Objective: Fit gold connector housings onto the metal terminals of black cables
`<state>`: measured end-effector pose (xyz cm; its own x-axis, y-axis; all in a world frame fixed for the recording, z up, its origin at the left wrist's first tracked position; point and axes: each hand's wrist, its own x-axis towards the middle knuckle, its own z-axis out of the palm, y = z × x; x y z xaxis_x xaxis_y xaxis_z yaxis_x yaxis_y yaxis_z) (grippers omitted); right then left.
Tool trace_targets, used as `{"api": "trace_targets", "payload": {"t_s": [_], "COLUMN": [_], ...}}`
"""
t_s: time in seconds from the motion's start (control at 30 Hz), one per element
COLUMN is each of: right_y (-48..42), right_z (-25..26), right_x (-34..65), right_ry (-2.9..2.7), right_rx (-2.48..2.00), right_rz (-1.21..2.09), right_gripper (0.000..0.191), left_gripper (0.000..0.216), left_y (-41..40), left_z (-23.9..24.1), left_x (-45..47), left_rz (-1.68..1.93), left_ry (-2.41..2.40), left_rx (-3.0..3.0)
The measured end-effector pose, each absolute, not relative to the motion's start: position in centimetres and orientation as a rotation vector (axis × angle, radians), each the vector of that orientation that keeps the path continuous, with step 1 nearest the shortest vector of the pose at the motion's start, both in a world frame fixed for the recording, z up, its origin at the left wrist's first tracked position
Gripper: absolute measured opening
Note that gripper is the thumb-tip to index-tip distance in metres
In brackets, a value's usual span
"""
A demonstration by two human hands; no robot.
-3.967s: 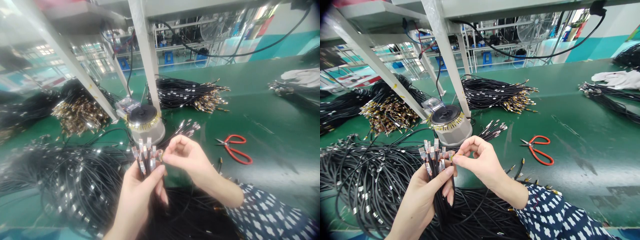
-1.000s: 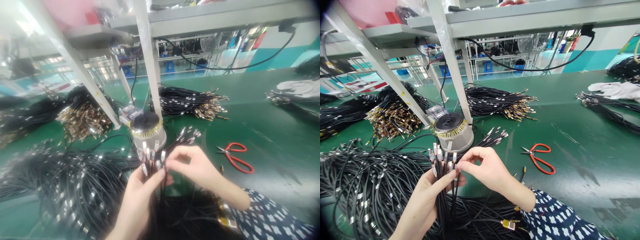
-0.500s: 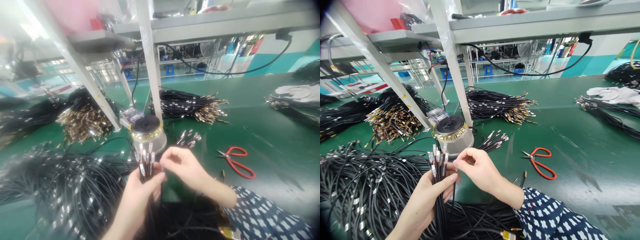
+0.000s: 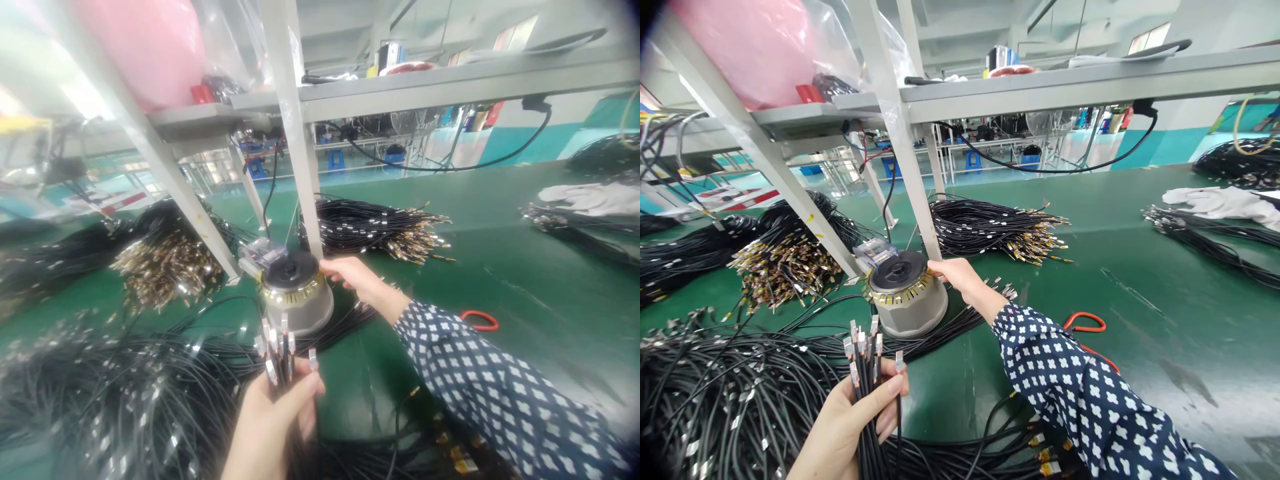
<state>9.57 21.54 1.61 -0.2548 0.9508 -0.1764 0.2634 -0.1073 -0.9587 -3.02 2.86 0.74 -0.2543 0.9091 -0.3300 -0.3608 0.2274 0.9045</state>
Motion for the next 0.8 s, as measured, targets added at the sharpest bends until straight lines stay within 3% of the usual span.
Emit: {"api": "trace_targets", "payload": {"t_s": [0.1, 0.23, 0.4, 0.67, 0.8], "right_y": [21.7, 21.2, 20.2, 20.3, 19.6], "right_z": [1.6, 1.8, 1.5, 0.6, 0.8], "right_x": [9.5, 9.6, 9.9, 9.4, 9.1], "right_ry": [-1.584, -1.617, -1.565, -1.484, -1.47], "right_rx": [-1.37, -1.295, -1.136, -1.113, -1.092], "right_rz": [1.377, 1.186, 0.908, 1.093, 1.034], "right_gripper": [0.03, 0.009, 0.003, 0.008, 0.013], "left_gripper": [0.028, 0.026, 0.026, 0.028, 0.027], "left_y": [2.9, 2.9, 2.8, 2.9, 2.8], "left_z": [0.8, 0.8, 0.8, 0.6, 0.7], "left_x": [-2.9, -3.0, -3.0, -3.0, -3.0], "left_rz": [1.338, 1.329, 1.338, 1.317, 1.335], "left_ry": [1.297, 1.301, 1.29, 1.281, 1.282], "left_rx": [0.583, 0.598, 0.596, 0.587, 0.578]}}
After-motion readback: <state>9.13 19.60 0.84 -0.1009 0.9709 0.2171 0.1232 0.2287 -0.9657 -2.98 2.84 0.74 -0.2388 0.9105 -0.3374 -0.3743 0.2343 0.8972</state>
